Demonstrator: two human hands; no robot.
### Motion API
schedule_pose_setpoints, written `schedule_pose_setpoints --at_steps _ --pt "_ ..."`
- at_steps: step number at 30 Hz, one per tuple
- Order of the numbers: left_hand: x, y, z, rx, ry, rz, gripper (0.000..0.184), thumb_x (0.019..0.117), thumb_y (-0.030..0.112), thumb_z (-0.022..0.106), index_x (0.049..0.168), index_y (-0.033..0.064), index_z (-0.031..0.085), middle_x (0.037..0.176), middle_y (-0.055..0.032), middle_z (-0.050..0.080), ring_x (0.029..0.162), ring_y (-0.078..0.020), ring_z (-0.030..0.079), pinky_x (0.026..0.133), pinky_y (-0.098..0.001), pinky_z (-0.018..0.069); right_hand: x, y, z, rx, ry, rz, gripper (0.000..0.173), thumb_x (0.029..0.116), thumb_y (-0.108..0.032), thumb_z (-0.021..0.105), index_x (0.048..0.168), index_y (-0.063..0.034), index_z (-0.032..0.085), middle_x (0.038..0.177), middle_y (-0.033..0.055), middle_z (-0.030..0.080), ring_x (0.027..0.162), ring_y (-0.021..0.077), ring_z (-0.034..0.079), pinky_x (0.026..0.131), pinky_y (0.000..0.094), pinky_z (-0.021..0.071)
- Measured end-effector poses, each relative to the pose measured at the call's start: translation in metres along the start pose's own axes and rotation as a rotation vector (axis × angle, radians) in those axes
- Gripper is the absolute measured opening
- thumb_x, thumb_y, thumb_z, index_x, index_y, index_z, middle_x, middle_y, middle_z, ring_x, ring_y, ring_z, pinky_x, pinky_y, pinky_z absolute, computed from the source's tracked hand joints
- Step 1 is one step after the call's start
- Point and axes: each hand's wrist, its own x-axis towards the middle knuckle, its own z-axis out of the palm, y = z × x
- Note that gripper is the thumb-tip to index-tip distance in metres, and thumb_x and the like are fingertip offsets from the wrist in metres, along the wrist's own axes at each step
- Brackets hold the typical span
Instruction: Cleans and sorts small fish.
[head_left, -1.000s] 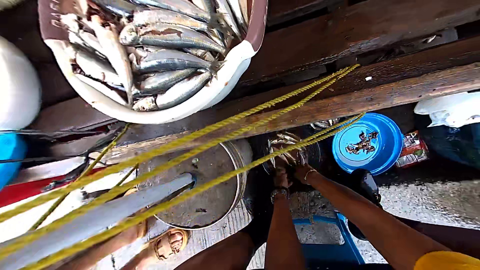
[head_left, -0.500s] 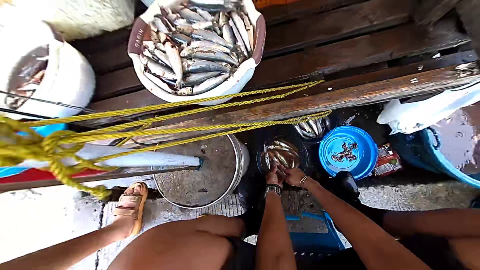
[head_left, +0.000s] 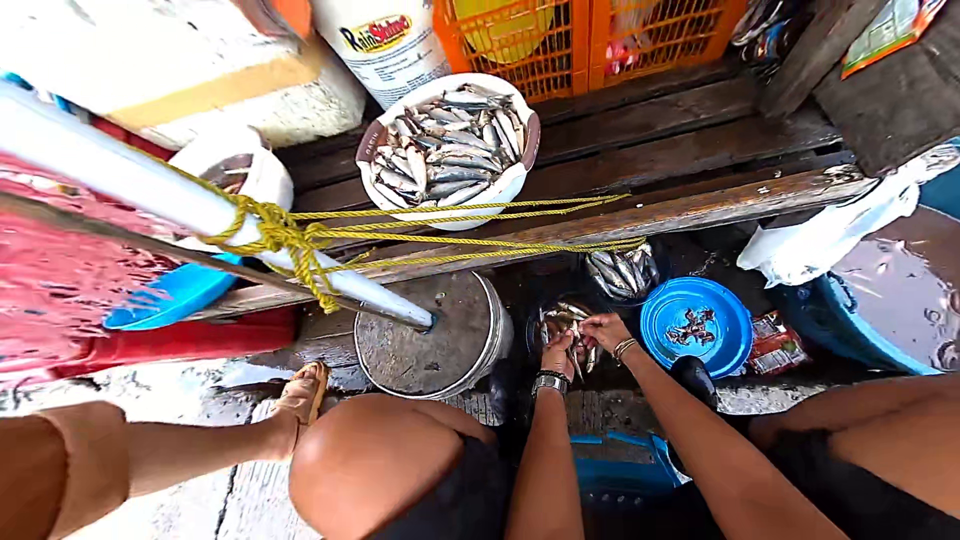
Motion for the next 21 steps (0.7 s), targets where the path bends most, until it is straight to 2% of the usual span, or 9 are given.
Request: schedule_pose_setpoints --at_steps 2,3,5,7,9,15,18,21 --pt "-0.003 0.002 -0.001 -0.042 -0.029 -0.057 0.019 0.1082 0.013 0.047 0.119 0.0001 0.056 0.078 -0.0077 0.059 0.054 -0.0128 0.053 0.048 -0.0258 0.0465 -0.003 0.000 -0.001 -0.069 0.031 -0.044 0.021 0.1011 -0.010 0.064 0.115 0.0052 0.069 0.090 0.0133 0.071 0.067 0.0137 0.066 0.067 0.0299 0.0589" --pt "-0.005 0.002 0.000 -0.036 -0.043 -0.073 0.018 0.1083 0.014 0.047 0.118 0.0010 0.056 0.079 -0.0072 0.058 0.054 -0.0124 0.052 0.048 -0.0253 0.0460 -0.004 -0.001 -0.001 -0.136 0.048 -0.080 0.022 0.1007 -0.011 0.063 0.116 0.0042 0.069 0.093 0.0146 0.070 0.071 0.0160 0.067 0.070 0.0325 0.0588" --pt "-0.011 0.004 0.004 0.056 -0.055 -0.072 0.021 0.1084 0.014 0.048 0.121 -0.0002 0.057 0.082 -0.0078 0.058 0.057 -0.0128 0.052 0.050 -0.0261 0.0464 -0.004 0.001 -0.003 -0.251 0.094 -0.156 0.023 0.0975 -0.009 0.063 0.116 0.0023 0.069 0.097 0.0180 0.070 0.079 0.0231 0.067 0.079 0.0409 0.0570" --pt "-0.012 0.004 0.010 0.189 -0.041 -0.047 0.027 0.1081 0.015 0.051 0.128 -0.0027 0.058 0.088 -0.0112 0.061 0.061 -0.0150 0.055 0.054 -0.0290 0.0490 -0.005 0.000 -0.004 -0.283 0.121 -0.151 0.021 0.0972 -0.007 0.063 0.115 0.0017 0.070 0.098 0.0191 0.070 0.081 0.0257 0.067 0.081 0.0438 0.0564" --pt "-0.010 0.002 0.012 0.308 -0.038 -0.026 0.033 0.1082 0.017 0.053 0.133 -0.0027 0.058 0.096 -0.0146 0.065 0.067 -0.0171 0.059 0.059 -0.0319 0.0520 -0.007 -0.004 -0.004 -0.227 0.114 -0.080 0.020 0.0989 -0.005 0.063 0.116 0.0028 0.070 0.100 0.0194 0.072 0.080 0.0239 0.070 0.079 0.0406 0.0590" --pt "-0.003 0.008 0.014 0.638 -0.135 0.027 0.036 0.1102 0.021 0.049 0.138 0.0001 0.059 0.105 -0.0168 0.068 0.075 -0.0187 0.067 0.068 -0.0343 0.0581 -0.007 -0.002 -0.009 0.053 0.124 0.054 0.015 0.0960 0.004 0.065 0.109 0.0093 0.068 0.101 0.0196 0.070 0.079 0.0201 0.070 0.076 0.0351 0.0612" --pt "-0.005 0.016 0.012 0.693 -0.222 0.029 0.036 0.1094 0.021 0.051 0.137 0.0004 0.059 0.106 -0.0153 0.069 0.074 -0.0165 0.067 0.068 -0.0319 0.0585 -0.012 -0.009 -0.011 0.201 0.132 0.124 0.012 0.0962 0.004 0.066 0.106 0.0109 0.067 0.094 0.0178 0.070 0.073 0.0192 0.069 0.072 0.0338 0.0615" --pt "-0.005 0.020 0.009 0.701 -0.298 0.043 0.033 0.1080 0.017 0.054 0.135 -0.0003 0.061 0.104 -0.0137 0.070 0.072 -0.0143 0.066 0.066 -0.0293 0.0573 -0.009 -0.010 -0.014 0.233 0.112 0.170 0.014 0.0954 0.002 0.068 0.106 0.0104 0.067 0.089 0.0153 0.070 0.070 0.0172 0.068 0.069 0.0315 0.0605"
